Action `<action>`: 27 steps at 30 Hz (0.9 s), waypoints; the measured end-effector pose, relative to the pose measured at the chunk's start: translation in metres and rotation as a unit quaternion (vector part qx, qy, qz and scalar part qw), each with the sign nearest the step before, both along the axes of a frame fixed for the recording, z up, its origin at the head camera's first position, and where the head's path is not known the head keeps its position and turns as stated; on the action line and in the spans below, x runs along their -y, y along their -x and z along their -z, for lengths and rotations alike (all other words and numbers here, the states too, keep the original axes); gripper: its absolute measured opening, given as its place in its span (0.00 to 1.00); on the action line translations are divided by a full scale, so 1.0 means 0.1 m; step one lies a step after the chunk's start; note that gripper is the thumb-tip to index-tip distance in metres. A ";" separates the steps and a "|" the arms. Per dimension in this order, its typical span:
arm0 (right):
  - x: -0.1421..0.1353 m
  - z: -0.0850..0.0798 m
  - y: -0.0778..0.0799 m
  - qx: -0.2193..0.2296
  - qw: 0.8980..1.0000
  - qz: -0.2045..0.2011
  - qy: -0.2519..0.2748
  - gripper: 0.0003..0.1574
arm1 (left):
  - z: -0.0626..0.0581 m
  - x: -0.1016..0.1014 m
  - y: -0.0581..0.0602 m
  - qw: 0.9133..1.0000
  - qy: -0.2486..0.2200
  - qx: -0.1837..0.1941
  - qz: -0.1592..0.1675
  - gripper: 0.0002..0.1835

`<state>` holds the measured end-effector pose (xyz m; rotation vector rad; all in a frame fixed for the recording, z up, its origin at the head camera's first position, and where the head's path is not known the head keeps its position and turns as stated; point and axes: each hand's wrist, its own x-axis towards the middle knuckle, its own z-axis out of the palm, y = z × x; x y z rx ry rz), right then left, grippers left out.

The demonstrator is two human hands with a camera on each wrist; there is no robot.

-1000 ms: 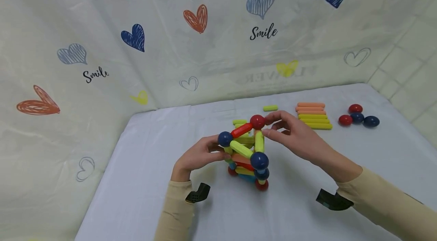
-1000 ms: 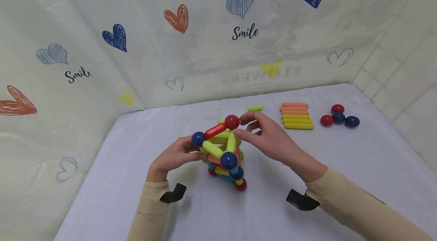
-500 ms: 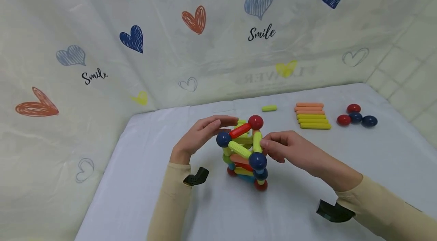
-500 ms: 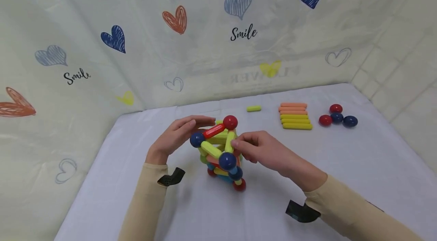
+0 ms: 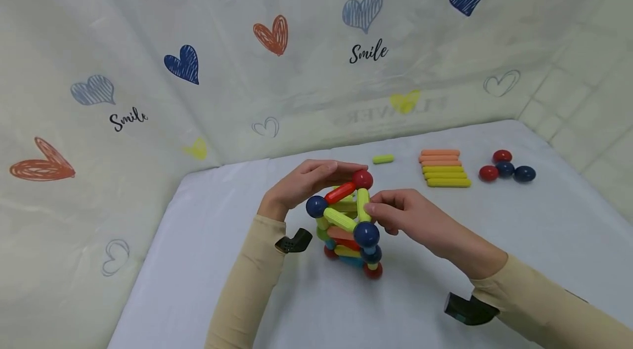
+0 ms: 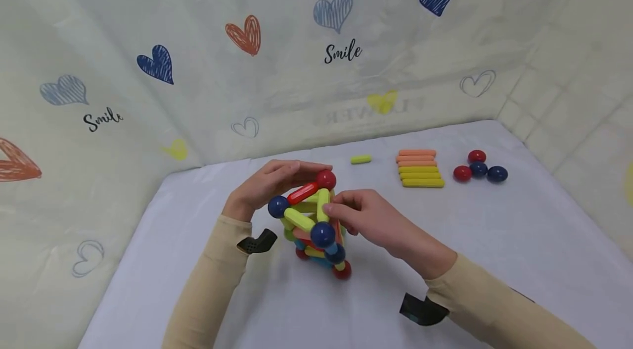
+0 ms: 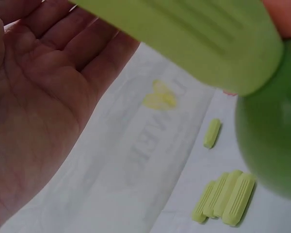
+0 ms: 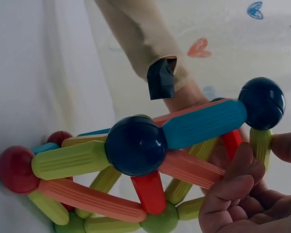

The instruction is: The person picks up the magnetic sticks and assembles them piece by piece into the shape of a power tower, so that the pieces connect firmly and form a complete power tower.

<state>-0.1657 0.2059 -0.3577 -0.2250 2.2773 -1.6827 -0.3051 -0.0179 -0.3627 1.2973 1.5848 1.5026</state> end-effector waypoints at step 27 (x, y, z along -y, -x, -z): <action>-0.24 0.67 0.15 -0.005 0.976 -0.156 -0.154 0.14 | 0.57 0.65 -0.15 0.984 0.139 0.011 -0.114 0.17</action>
